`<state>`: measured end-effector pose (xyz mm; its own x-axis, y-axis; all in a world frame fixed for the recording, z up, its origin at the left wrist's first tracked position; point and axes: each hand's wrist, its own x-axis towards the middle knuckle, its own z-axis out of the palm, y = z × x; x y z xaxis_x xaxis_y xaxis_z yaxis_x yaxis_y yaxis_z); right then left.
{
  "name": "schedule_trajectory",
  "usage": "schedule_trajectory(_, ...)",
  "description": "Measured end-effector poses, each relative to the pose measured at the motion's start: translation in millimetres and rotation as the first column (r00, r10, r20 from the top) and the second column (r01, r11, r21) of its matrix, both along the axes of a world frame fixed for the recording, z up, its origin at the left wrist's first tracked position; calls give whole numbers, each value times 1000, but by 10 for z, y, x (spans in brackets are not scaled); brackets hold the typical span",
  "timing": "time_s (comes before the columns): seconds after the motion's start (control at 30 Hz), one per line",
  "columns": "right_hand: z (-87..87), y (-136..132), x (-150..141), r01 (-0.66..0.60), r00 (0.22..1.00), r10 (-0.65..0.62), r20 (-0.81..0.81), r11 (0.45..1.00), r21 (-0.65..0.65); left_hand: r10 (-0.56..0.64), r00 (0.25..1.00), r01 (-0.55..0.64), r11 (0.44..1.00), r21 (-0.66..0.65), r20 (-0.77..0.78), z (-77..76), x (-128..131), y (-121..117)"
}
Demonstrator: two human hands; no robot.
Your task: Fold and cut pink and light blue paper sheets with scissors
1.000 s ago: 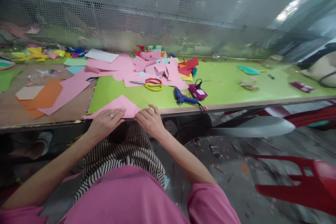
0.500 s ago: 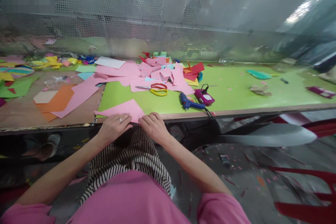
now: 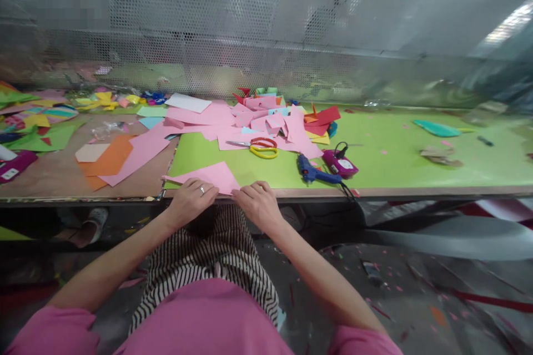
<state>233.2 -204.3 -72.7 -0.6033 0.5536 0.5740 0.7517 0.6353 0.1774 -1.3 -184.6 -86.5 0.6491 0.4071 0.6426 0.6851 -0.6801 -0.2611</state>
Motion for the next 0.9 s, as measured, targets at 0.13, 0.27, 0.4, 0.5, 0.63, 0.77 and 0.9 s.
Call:
schedule_trajectory(0.13, 117, 42, -27, 41, 999, -41, -4, 996, 80, 13, 1000, -13, 999, 47, 6, 98, 16, 59)
schedule_trajectory(0.27, 202, 71, -45, 46, 999, -48, 10, 993, 110, 31, 999, -31, 998, 62, 8, 176, -8, 93)
schedule_trajectory(0.4, 177, 90, -45, 73, 997, -74, 8, 992, 106, 35, 999, -35, 999, 33, 11, 180, -44, 85)
schedule_trajectory(0.5, 118, 106, -31, 66, 998, -68, 14, 992, 105, 28, 1000, -28, 999, 21, 5, 145, -91, 75)
schedule_trajectory(0.63, 58, 134, 80, 98, 995, -97, -33, 995, 30, 10, 999, -7, 997, -78, 40, 104, -350, 116)
schedule_trajectory(0.77, 109, 173, 279, 166, 969, -177, -176, 983, -71, 201, 964, -153, 955, -254, 174, 160, -867, 229)
schedule_trajectory(0.9, 317, 229, 314, 106, 791, -275, -547, 942, -320, 463, 725, -205, 852, -482, 510, 344, -1161, 323)
